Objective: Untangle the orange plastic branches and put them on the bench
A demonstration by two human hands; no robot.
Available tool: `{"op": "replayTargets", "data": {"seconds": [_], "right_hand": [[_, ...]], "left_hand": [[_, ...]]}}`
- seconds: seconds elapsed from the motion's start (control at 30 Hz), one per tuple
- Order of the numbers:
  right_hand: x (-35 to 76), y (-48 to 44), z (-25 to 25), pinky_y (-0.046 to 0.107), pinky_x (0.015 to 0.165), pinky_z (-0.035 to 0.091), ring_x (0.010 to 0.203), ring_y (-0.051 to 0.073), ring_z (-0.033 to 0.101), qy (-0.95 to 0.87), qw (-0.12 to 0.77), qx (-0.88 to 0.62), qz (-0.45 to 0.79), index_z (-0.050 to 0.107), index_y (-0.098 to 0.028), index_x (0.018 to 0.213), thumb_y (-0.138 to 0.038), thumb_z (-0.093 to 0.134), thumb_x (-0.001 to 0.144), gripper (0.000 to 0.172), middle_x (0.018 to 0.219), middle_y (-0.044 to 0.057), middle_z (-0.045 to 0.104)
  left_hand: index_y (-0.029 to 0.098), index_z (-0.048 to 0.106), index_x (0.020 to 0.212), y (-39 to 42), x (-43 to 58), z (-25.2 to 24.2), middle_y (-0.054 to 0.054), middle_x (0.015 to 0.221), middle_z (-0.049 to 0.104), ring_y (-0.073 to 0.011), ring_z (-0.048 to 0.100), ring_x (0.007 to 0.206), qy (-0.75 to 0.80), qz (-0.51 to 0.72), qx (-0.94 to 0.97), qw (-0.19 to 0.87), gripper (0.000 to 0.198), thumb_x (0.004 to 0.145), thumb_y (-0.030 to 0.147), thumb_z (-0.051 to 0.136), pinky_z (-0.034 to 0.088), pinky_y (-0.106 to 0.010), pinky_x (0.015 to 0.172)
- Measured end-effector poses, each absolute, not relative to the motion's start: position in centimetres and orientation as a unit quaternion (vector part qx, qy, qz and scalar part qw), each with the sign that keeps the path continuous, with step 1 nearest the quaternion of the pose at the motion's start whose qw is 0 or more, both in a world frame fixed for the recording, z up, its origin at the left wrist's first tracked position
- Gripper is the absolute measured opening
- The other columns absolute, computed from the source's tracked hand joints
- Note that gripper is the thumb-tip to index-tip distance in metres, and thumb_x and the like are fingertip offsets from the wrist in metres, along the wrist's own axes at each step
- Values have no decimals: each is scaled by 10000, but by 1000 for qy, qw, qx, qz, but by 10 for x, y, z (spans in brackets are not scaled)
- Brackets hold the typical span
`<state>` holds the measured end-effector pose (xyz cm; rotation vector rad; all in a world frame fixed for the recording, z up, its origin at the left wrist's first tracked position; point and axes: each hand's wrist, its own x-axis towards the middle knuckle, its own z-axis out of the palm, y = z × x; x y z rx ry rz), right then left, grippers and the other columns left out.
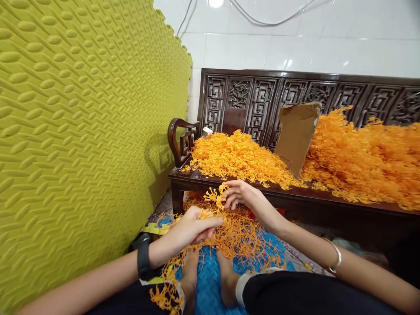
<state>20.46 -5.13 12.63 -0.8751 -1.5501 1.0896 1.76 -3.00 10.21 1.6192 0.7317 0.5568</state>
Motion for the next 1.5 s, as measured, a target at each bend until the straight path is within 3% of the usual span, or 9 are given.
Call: {"op": "replayTargets", "data": {"seconds": [0.1, 0.3, 0.57, 0.7, 0.8, 1.0, 1.2, 1.4, 1.5], "right_hand": [[210, -61, 129, 249, 645, 495, 713, 105, 607, -660, 475, -342, 471, 451, -227, 1236, -364, 668, 756, 544, 943, 32, 624], [229, -65, 128, 226, 623, 500, 655, 80, 575, -673, 475, -372, 428, 669, -171, 826, -247, 689, 734, 121, 790, 13, 622], [235, -70, 130, 222, 496, 420, 548, 76, 519, -689, 502, -422, 309, 692, -162, 737, -265, 650, 763, 114, 697, 16, 612], [271, -69, 133, 256, 495, 407, 517, 89, 489, -590, 645, -444, 198, 680, -188, 708, -267, 668, 744, 88, 631, -4, 577], [299, -82, 142, 319, 625, 467, 611, 115, 524, -479, 776, -406, 68, 668, -257, 757, -249, 641, 777, 34, 732, -14, 579], [302, -94, 185, 350, 891, 476, 1014, 186, 559, -496, 769, -342, -213, 618, -419, 971, -239, 627, 795, 252, 1055, -58, 574], [349, 0, 213, 331, 817, 473, 867, 170, 548, -621, 591, -471, -208, 562, -256, 1117, -366, 623, 788, 352, 1195, 62, 527], [294, 39, 168, 342, 776, 456, 785, 164, 571, -716, 447, -532, -63, 587, -121, 1070, -270, 659, 747, 364, 1116, 143, 558], [225, 2, 151, 291, 773, 483, 808, 143, 606, -805, 387, -449, 27, 586, -162, 1095, -266, 591, 817, 297, 1052, 80, 616]], "left_hand": [[162, 480, 437, -34, 20, 103, 86, 321, 317, -45, 222, 317, 283, 186, 723, 602, 452, 767, 454, 583, 151, -233, 386], [159, 469, 461, -31, 14, 103, 92, 352, 289, -44, 198, 346, 279, 205, 736, 582, 469, 793, 480, 550, 124, -233, 391], [167, 394, 463, -37, 12, 112, 95, 360, 285, -36, 163, 348, 276, 234, 680, 638, 466, 805, 436, 561, 97, -241, 399], [177, 342, 429, -34, 3, 112, 98, 328, 228, -37, 143, 329, 270, 237, 636, 683, 509, 809, 442, 552, 86, -242, 397], [184, 314, 419, -27, -7, 109, 99, 313, 209, -38, 144, 314, 285, 287, 620, 673, 516, 803, 429, 558, 82, -243, 394], [185, 342, 434, -23, 0, 102, 92, 355, 241, -47, 153, 356, 304, 262, 672, 622, 505, 790, 477, 549, 101, -252, 408], [181, 342, 494, -34, 11, 99, 76, 458, 252, -68, 220, 423, 231, 134, 821, 504, 475, 850, 461, 483, 165, -243, 431], [178, 451, 483, -41, 18, 88, 46, 410, 317, -104, 236, 400, 121, 37, 991, 53, 343, 759, 249, 641, 141, -285, 426], [166, 559, 521, -42, 25, 81, -1, 418, 463, -113, 284, 385, 85, 24, 996, -20, 240, 742, 202, 645, 150, -306, 428]]}}
